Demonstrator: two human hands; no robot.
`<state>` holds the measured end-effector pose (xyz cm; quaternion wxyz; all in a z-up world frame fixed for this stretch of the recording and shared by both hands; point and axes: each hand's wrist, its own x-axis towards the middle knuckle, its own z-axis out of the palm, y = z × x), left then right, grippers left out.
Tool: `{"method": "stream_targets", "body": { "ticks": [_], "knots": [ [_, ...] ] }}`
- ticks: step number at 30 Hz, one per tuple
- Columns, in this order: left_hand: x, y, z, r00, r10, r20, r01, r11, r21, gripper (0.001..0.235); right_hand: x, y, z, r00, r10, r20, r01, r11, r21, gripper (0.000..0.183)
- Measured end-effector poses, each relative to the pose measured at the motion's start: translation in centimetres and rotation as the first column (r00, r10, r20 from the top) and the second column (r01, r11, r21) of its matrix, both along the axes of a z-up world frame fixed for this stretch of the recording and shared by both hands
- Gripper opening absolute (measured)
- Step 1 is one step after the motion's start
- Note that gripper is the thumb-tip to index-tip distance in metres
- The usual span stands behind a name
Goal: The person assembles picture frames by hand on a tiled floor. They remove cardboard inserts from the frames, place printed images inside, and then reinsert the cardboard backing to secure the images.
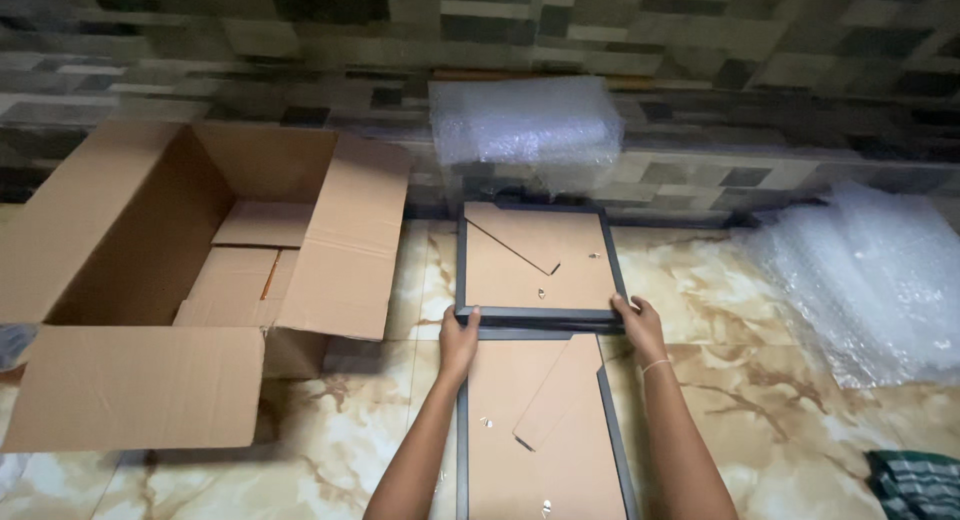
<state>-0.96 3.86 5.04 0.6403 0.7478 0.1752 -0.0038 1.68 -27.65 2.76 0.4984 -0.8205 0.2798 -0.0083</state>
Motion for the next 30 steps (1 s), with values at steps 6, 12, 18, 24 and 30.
{"method": "stream_targets", "body": {
  "ticks": [6, 12, 18, 24, 30],
  "knots": [
    [1.5, 0.0, -2.2, 0.998, 0.058, -0.017, -0.058, 0.997, 0.048, 0.047, 0.4, 1.1, 1.6, 0.998, 0.061, -0.019, -0.062, 0.996, -0.069, 0.071],
    [1.4, 0.2, -2.4, 0.998, 0.056, -0.025, -0.054, 0.994, 0.091, 0.043, 0.2, 1.8, 1.2, 0.996, 0.007, -0.090, -0.023, 0.982, -0.185, 0.067],
    [2.0, 1.1, -3.1, 1.000, 0.028, -0.007, -0.028, 0.999, 0.025, 0.040, -1.1, 2.6, 2.9, 0.992, 0.022, -0.124, -0.044, 0.983, -0.176, 0.067],
    [2.3, 1.8, -3.7, 1.000, -0.008, 0.024, 0.010, 0.996, -0.087, 0.049, -0.2, 1.2, 2.8, 0.993, 0.071, -0.098, -0.080, 0.992, -0.093, 0.071],
    [3.1, 1.3, -5.6, 0.998, 0.070, 0.002, -0.069, 0.996, -0.058, 0.047, 0.7, 2.9, 4.8, 0.993, 0.106, 0.043, -0.107, 0.994, 0.012, 0.069]
  ]
}}
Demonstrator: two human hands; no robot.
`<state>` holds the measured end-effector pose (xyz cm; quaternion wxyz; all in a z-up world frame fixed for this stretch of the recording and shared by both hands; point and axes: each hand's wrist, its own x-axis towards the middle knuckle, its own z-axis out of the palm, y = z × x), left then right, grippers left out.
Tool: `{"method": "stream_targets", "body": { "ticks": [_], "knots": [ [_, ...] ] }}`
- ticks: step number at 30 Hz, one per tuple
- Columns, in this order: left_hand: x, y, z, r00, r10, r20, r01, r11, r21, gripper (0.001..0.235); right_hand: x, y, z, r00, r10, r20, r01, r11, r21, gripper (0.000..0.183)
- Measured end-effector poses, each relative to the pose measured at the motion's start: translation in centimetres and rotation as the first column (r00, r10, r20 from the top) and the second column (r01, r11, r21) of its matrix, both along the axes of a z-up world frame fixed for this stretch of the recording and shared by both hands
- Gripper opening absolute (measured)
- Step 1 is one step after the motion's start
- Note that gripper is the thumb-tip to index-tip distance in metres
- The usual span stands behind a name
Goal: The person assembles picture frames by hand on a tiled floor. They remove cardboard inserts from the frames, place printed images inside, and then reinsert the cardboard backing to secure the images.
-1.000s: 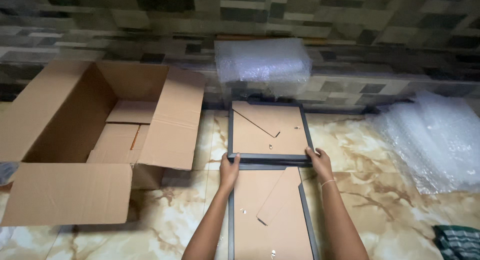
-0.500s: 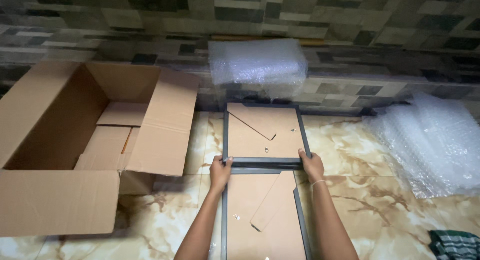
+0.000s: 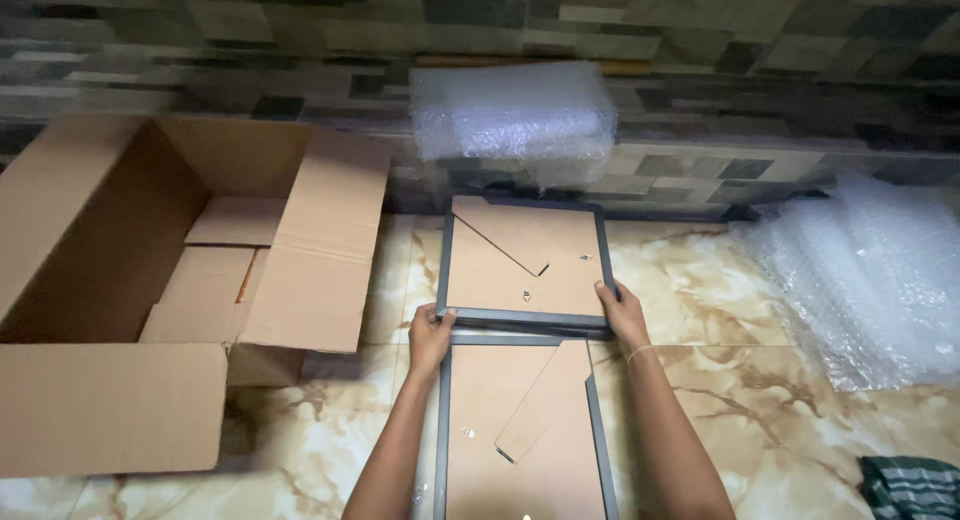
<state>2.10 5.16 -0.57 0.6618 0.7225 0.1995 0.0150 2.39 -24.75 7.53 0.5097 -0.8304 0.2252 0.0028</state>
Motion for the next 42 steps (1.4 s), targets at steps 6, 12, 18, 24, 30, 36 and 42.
{"method": "stream_targets", "body": {
  "ticks": [6, 12, 18, 24, 30, 36, 42],
  "knots": [
    [0.3, -0.4, -0.5, 1.000, 0.026, -0.005, -0.026, 0.999, -0.018, 0.044, -0.4, 0.0, -0.4, 1.000, -0.016, 0.009, 0.015, 0.999, 0.040, 0.063],
    [0.5, 0.1, 0.3, 1.000, 0.024, -0.002, -0.024, 0.998, -0.064, 0.046, -1.1, -0.7, -2.9, 0.999, -0.034, 0.033, 0.033, 0.999, 0.030, 0.060],
    [2.2, 1.9, -1.1, 1.000, 0.026, -0.011, -0.027, 0.997, -0.070, 0.046, -5.8, 1.1, 0.8, 0.998, -0.002, -0.066, 0.001, 1.000, -0.009, 0.065],
    [-4.0, -4.7, 6.5, 0.957, 0.289, 0.003, -0.279, 0.929, -0.241, 0.070, -2.7, -2.0, 1.6, 0.996, 0.085, -0.041, -0.083, 0.995, 0.053, 0.085],
    [-6.4, -12.4, 1.2, 0.986, 0.153, 0.073, -0.140, 0.978, -0.154, 0.072, 4.4, -3.9, -1.0, 0.984, 0.159, 0.079, -0.158, 0.987, -0.009, 0.076],
    [-5.7, -15.1, 0.8, 0.993, 0.101, 0.069, -0.088, 0.981, -0.173, 0.080, 9.0, -4.4, -3.5, 0.953, 0.170, 0.251, -0.173, 0.985, -0.011, 0.055],
    [-5.8, -17.7, 1.4, 0.979, 0.203, -0.005, -0.191, 0.912, -0.362, 0.084, 13.4, -6.0, -5.0, 0.975, 0.120, 0.185, -0.121, 0.993, -0.008, 0.068]
  ]
}}
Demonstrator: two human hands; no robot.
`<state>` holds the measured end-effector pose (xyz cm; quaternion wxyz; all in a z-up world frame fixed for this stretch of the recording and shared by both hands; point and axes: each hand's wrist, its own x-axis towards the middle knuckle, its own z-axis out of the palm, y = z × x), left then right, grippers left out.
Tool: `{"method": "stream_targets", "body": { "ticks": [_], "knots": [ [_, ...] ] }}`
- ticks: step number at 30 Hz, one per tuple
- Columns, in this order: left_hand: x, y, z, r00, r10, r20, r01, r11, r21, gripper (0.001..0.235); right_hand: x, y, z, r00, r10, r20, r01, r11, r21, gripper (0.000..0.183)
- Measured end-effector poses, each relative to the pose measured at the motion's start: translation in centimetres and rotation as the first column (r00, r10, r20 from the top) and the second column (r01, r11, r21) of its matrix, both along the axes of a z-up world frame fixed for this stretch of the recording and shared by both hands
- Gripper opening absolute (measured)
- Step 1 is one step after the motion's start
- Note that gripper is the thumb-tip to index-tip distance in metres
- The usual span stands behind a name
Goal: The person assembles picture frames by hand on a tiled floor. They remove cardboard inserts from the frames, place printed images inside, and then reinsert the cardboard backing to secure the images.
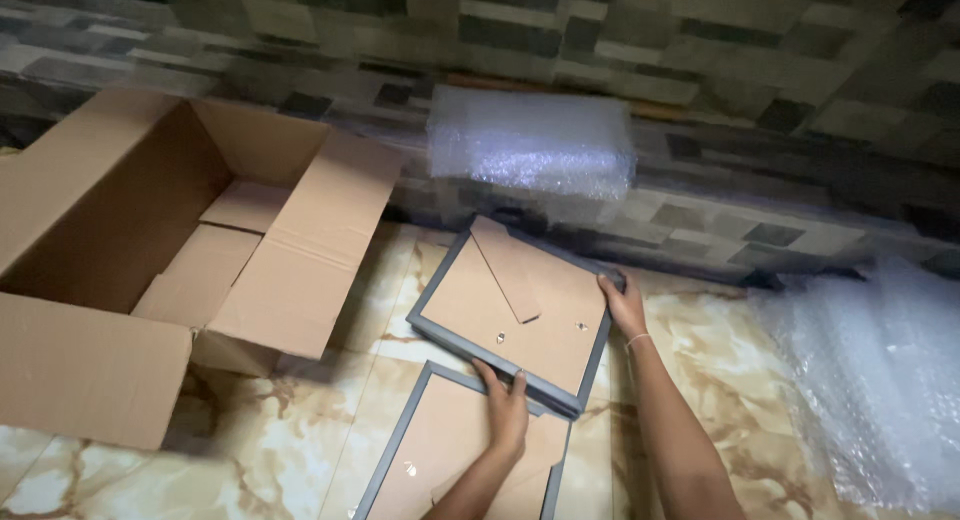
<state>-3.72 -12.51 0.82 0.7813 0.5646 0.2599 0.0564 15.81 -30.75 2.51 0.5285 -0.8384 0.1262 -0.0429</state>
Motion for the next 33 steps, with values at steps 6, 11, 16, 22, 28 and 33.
{"method": "stream_targets", "body": {
  "ticks": [6, 11, 16, 22, 28, 33],
  "knots": [
    [-0.1, -0.9, 1.4, 0.997, 0.017, -0.081, -0.011, 0.997, 0.073, 0.073, -0.4, -0.3, 1.3, 0.996, -0.031, -0.085, 0.032, 0.999, 0.017, 0.060],
    [0.4, -1.3, 1.0, 0.997, 0.020, -0.076, -0.011, 0.993, 0.120, 0.071, -1.4, -0.9, 2.5, 0.995, -0.002, -0.099, -0.005, 0.997, -0.075, 0.058],
    [0.8, -1.5, 0.7, 0.994, 0.010, -0.104, 0.008, 0.985, 0.173, 0.070, -1.9, -1.8, 2.1, 0.992, -0.048, -0.117, 0.035, 0.993, -0.110, 0.054],
    [1.5, -1.6, -1.2, 0.999, -0.047, 0.026, 0.043, 0.985, 0.165, 0.068, -4.7, -3.7, 3.0, 0.984, -0.142, -0.108, 0.129, 0.985, -0.114, 0.059],
    [0.0, -1.7, 5.2, 0.984, -0.179, -0.025, 0.180, 0.980, 0.088, 0.064, -7.8, -6.8, 2.3, 0.969, -0.215, -0.123, 0.208, 0.976, -0.073, 0.049],
    [-0.4, -2.8, 5.3, 0.964, -0.266, -0.028, 0.267, 0.962, 0.065, 0.064, -11.5, -9.4, 1.9, 0.936, -0.334, -0.112, 0.330, 0.942, -0.060, 0.048]
  ]
}}
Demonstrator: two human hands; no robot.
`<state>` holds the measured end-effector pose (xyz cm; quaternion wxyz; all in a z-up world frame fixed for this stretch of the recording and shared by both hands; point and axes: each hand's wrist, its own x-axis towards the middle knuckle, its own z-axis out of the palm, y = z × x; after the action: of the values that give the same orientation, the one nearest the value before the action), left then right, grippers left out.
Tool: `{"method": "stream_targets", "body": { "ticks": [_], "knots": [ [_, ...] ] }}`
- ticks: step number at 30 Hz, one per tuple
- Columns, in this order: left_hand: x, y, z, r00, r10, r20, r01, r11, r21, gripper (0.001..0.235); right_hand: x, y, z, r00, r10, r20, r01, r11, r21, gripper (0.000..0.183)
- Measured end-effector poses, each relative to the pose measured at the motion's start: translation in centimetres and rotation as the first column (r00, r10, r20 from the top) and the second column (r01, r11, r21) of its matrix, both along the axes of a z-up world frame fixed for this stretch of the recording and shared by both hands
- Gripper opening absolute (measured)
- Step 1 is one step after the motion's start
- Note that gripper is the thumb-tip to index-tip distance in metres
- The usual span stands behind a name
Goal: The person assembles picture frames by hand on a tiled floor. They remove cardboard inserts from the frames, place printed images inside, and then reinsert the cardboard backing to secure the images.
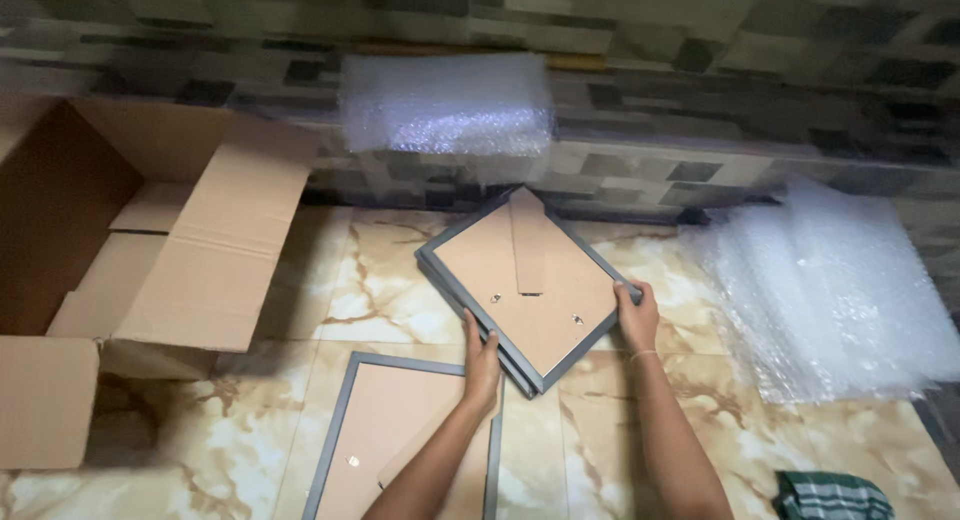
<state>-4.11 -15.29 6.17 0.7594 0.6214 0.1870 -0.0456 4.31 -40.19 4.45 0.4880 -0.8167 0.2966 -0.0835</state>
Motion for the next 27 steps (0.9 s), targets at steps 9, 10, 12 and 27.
{"method": "stream_targets", "body": {
  "ticks": [9, 10, 12, 27],
  "knots": [
    [3.4, -2.1, -1.8, 0.985, -0.175, 0.005, 0.175, 0.983, -0.053, 0.061, -5.9, -3.4, -1.8, 0.968, -0.248, 0.050, 0.248, 0.969, -0.010, 0.051],
    [4.3, -2.5, -2.1, 0.973, -0.231, -0.001, 0.230, 0.969, -0.093, 0.061, -6.2, -3.8, -1.7, 0.958, -0.279, 0.068, 0.281, 0.960, -0.011, 0.051],
    [5.4, -3.4, -2.3, 0.964, -0.266, 0.000, 0.265, 0.959, -0.104, 0.060, -7.5, -4.3, -1.3, 0.945, -0.322, 0.059, 0.324, 0.946, -0.018, 0.050],
    [11.3, -11.3, -5.9, 0.894, -0.444, 0.066, 0.448, 0.893, -0.050, 0.058, -11.5, -10.2, -3.8, 0.838, -0.523, 0.155, 0.537, 0.841, -0.067, 0.048]
  ]
}}
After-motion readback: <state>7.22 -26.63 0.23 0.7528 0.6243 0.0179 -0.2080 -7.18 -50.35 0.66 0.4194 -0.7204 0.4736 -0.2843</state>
